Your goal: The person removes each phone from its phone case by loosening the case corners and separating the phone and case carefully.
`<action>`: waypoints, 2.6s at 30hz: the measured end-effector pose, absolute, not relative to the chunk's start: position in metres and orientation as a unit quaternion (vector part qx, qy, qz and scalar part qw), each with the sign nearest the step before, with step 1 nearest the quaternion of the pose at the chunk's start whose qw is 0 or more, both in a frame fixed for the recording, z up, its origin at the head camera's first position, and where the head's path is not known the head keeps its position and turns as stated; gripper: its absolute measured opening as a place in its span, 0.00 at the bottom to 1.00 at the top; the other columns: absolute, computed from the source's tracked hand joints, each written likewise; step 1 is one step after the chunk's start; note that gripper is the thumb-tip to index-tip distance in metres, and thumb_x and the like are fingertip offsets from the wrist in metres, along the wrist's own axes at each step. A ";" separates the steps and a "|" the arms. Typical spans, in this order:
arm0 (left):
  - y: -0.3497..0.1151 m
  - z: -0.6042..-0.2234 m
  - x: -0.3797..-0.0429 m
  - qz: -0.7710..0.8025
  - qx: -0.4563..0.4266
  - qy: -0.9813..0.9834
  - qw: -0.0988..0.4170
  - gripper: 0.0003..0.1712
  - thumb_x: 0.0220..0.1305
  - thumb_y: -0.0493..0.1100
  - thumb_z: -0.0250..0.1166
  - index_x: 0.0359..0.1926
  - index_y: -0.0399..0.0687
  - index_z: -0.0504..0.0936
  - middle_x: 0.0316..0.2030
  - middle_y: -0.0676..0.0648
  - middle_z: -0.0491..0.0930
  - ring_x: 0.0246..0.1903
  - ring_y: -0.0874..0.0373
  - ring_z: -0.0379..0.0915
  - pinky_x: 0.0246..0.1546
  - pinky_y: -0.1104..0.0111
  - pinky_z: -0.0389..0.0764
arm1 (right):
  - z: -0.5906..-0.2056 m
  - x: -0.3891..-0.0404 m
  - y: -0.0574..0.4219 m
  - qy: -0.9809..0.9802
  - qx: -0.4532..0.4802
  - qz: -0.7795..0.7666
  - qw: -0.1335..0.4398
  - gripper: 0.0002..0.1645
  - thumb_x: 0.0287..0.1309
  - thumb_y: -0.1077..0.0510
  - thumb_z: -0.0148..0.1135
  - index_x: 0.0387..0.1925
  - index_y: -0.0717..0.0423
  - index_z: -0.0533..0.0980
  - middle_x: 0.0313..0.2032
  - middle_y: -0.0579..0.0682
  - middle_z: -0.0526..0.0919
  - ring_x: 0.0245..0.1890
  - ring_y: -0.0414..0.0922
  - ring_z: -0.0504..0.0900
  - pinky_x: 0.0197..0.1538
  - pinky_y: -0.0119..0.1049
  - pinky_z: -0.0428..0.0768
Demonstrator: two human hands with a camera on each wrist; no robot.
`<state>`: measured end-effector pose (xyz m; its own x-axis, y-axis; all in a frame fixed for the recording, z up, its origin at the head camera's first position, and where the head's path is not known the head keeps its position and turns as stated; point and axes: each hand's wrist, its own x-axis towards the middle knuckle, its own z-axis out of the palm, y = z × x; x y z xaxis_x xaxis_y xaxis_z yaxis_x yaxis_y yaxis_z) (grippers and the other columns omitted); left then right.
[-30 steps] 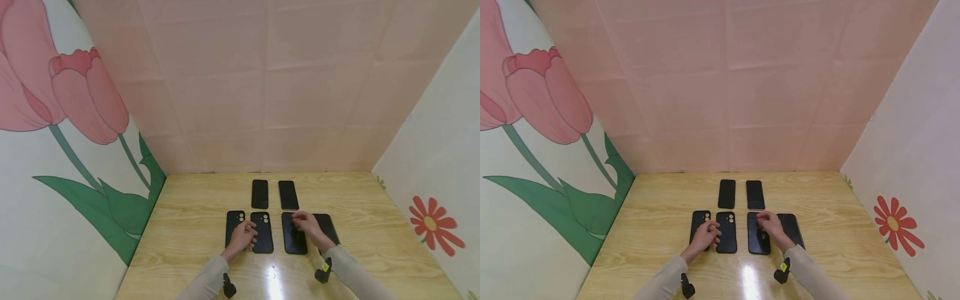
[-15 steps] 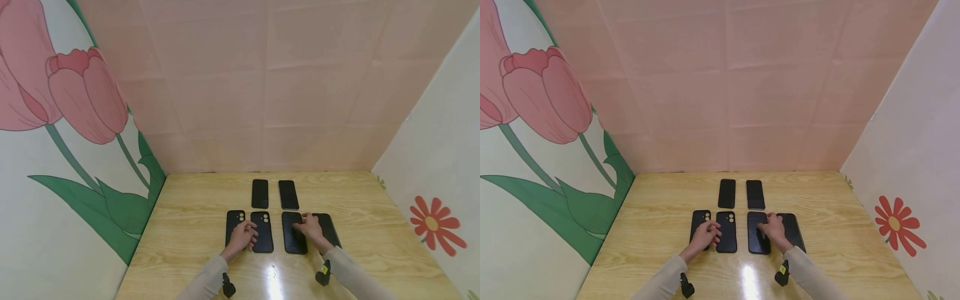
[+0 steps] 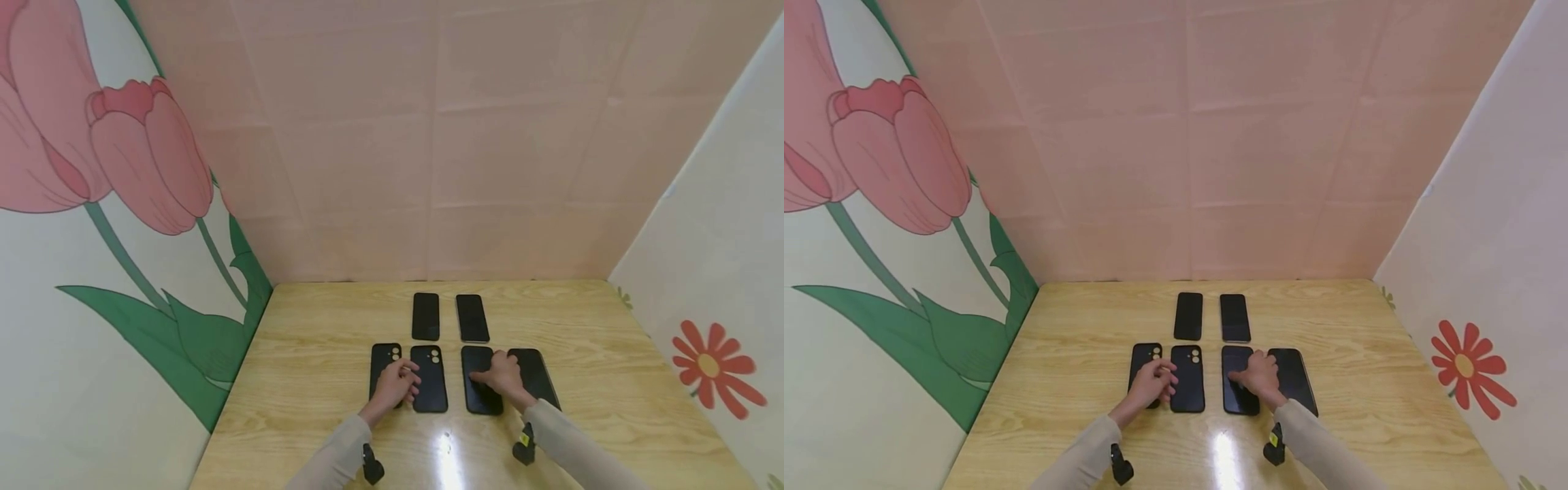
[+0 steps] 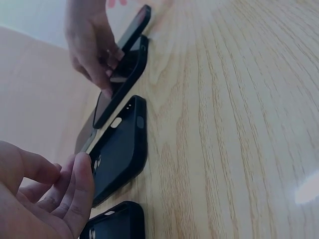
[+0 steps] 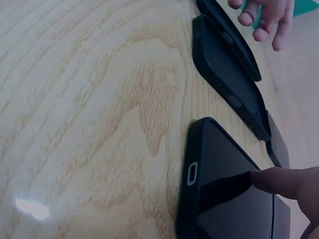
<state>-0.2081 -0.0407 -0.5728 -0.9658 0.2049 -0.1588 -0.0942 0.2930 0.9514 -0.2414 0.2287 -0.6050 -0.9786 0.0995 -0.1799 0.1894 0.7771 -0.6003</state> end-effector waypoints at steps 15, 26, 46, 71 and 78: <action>-0.040 -0.574 -0.210 0.590 0.025 0.797 0.127 0.11 0.70 0.31 0.56 0.50 0.34 0.78 0.32 0.45 0.84 0.26 0.57 0.80 0.26 0.61 0.84 | -0.597 -0.250 0.220 0.936 0.116 -0.318 0.102 0.45 0.43 0.50 0.80 0.47 0.80 0.65 0.41 0.77 0.70 0.46 0.72 0.71 0.48 0.63 0.74; -0.041 -0.573 -0.206 0.596 0.028 0.792 0.129 0.11 0.70 0.30 0.55 0.50 0.32 0.78 0.34 0.40 0.84 0.29 0.48 0.82 0.28 0.56 0.85 | -0.600 -0.248 0.220 0.934 0.099 -0.336 0.070 0.43 0.38 0.52 0.82 0.44 0.81 0.70 0.40 0.75 0.69 0.41 0.68 0.73 0.44 0.57 0.76; -0.042 -0.572 -0.205 0.603 0.027 0.787 0.129 0.10 0.70 0.30 0.56 0.50 0.32 0.78 0.34 0.39 0.84 0.29 0.47 0.82 0.29 0.53 0.84 | -0.594 -0.244 0.228 0.908 0.090 -0.407 0.048 0.24 0.66 0.60 0.50 0.57 0.74 0.69 0.49 0.71 0.77 0.49 0.66 0.76 0.53 0.62 0.70; -0.044 -0.573 -0.208 0.603 0.024 0.787 0.130 0.11 0.69 0.30 0.56 0.50 0.32 0.78 0.34 0.39 0.84 0.27 0.48 0.82 0.26 0.56 0.84 | -0.567 -0.232 0.220 0.843 0.081 -0.525 0.085 0.27 0.69 0.57 0.52 0.64 0.69 0.66 0.59 0.71 0.72 0.52 0.62 0.76 0.44 0.50 0.80; -0.043 -0.574 -0.209 0.609 0.031 0.782 0.128 0.12 0.71 0.33 0.55 0.51 0.32 0.78 0.33 0.41 0.84 0.27 0.49 0.82 0.27 0.54 0.84 | -0.559 -0.231 0.210 0.827 0.074 -0.553 0.068 0.25 0.67 0.60 0.54 0.61 0.72 0.68 0.52 0.71 0.77 0.43 0.56 0.80 0.37 0.43 0.81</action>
<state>-0.2086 -0.0433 -0.5737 -0.9650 0.2056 -0.1627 -0.1074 0.2563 0.9606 -0.2314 0.2095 -0.5586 -0.9798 0.0476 -0.1943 0.1977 0.3779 -0.9045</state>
